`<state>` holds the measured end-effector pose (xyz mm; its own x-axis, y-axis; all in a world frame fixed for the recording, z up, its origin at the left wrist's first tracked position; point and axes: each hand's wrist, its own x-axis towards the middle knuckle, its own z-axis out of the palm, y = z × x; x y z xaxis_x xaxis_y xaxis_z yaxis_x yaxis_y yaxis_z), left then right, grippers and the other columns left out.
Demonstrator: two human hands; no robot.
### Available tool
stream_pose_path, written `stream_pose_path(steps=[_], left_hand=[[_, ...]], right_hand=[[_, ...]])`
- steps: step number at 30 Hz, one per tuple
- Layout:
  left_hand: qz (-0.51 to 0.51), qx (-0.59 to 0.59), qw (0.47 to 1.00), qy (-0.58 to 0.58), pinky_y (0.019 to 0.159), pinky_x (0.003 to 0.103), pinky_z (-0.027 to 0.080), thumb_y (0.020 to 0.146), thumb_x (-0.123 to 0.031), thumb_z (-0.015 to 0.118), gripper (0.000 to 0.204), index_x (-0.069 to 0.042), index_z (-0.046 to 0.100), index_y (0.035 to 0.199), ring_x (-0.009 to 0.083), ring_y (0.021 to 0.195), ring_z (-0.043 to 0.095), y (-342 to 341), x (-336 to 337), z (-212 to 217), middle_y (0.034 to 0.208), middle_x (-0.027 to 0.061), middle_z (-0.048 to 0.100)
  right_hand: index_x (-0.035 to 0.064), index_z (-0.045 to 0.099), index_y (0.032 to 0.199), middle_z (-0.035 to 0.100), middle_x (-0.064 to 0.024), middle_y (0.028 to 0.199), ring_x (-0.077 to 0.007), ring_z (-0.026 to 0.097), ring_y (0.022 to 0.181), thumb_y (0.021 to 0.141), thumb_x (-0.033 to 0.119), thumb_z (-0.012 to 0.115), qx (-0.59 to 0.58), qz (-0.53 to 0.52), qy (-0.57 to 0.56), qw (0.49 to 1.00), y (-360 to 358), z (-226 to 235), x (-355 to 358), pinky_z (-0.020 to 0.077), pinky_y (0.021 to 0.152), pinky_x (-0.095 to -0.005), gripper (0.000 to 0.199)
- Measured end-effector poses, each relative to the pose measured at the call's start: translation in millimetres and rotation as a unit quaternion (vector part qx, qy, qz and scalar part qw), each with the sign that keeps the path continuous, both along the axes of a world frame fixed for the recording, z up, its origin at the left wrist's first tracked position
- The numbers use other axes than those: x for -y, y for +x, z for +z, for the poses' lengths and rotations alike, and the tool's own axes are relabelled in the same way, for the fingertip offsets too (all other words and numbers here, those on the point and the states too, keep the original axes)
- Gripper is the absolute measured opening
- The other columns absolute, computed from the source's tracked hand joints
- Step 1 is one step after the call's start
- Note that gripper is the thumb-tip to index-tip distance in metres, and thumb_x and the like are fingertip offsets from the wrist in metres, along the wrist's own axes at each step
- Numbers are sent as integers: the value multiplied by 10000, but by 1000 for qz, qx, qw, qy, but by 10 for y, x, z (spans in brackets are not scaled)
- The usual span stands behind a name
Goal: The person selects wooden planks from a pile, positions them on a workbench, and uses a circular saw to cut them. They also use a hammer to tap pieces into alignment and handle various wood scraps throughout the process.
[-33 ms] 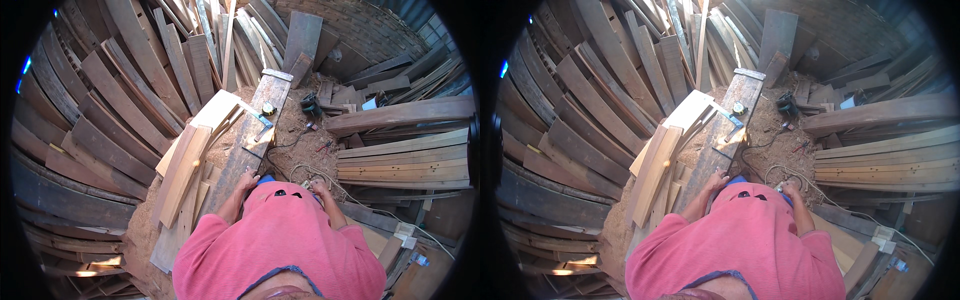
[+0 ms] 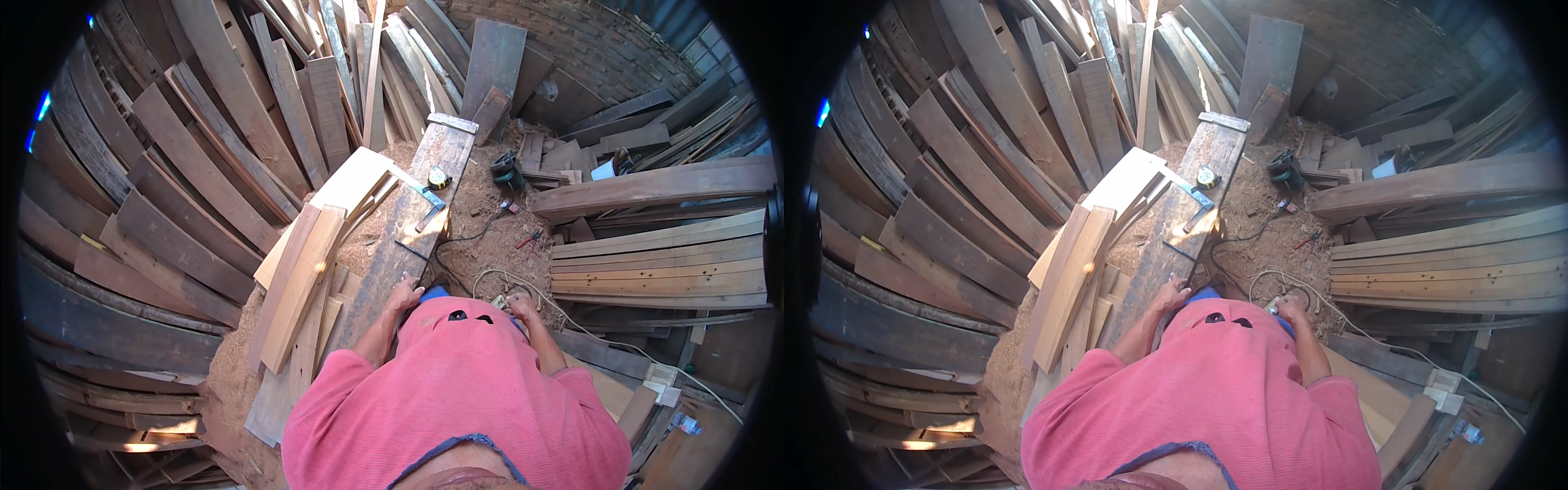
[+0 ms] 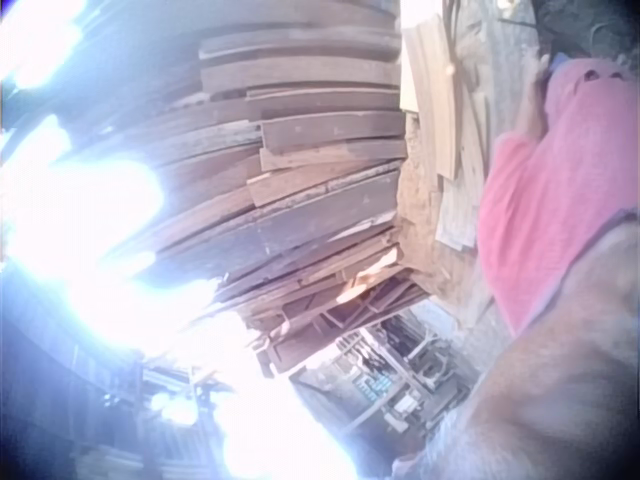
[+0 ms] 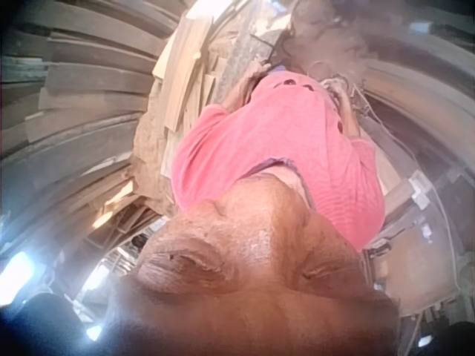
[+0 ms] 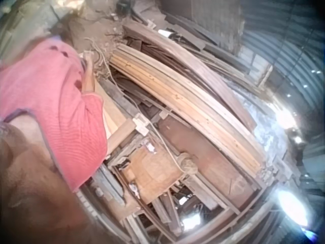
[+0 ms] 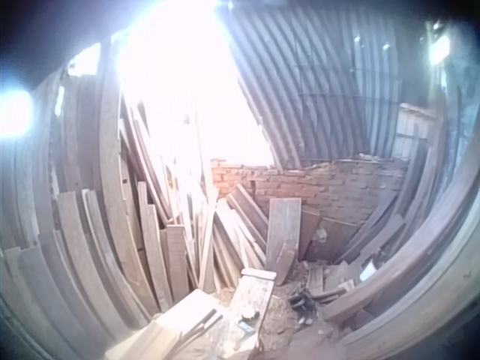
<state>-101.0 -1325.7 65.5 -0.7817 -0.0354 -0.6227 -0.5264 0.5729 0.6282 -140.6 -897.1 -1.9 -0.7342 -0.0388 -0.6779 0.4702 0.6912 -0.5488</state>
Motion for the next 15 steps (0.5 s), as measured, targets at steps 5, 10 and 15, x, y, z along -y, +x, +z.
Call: stream_pose_path(steps=[5,10,15], left_hand=[[-20,-18,1000,-5,1214,444,342,927,-338,645,585,-39,590,1427,468,1462,388,-51,-17,-51,1552,385,339],[-22,-24,999,-28,1209,425,350,928,-342,648,581,-49,591,1427,458,1471,378,-2,25,-80,1552,379,345],[-37,-19,999,-8,1196,429,375,930,-384,648,589,-96,593,1441,443,1456,411,-90,-24,-87,1563,369,341]], right_hand=[[4,730,913,676,-77,766,-176,617,632,938,287,674,-33,4,-1,999,-2,-151,-120,487,557,-351,290],[3,730,912,674,-69,765,-164,612,630,940,271,679,17,-13,-4,1000,-10,-2,15,479,545,-339,275],[1,729,911,662,-53,756,-159,607,627,952,259,670,-54,8,6,999,3,-199,-181,478,539,-335,268]])
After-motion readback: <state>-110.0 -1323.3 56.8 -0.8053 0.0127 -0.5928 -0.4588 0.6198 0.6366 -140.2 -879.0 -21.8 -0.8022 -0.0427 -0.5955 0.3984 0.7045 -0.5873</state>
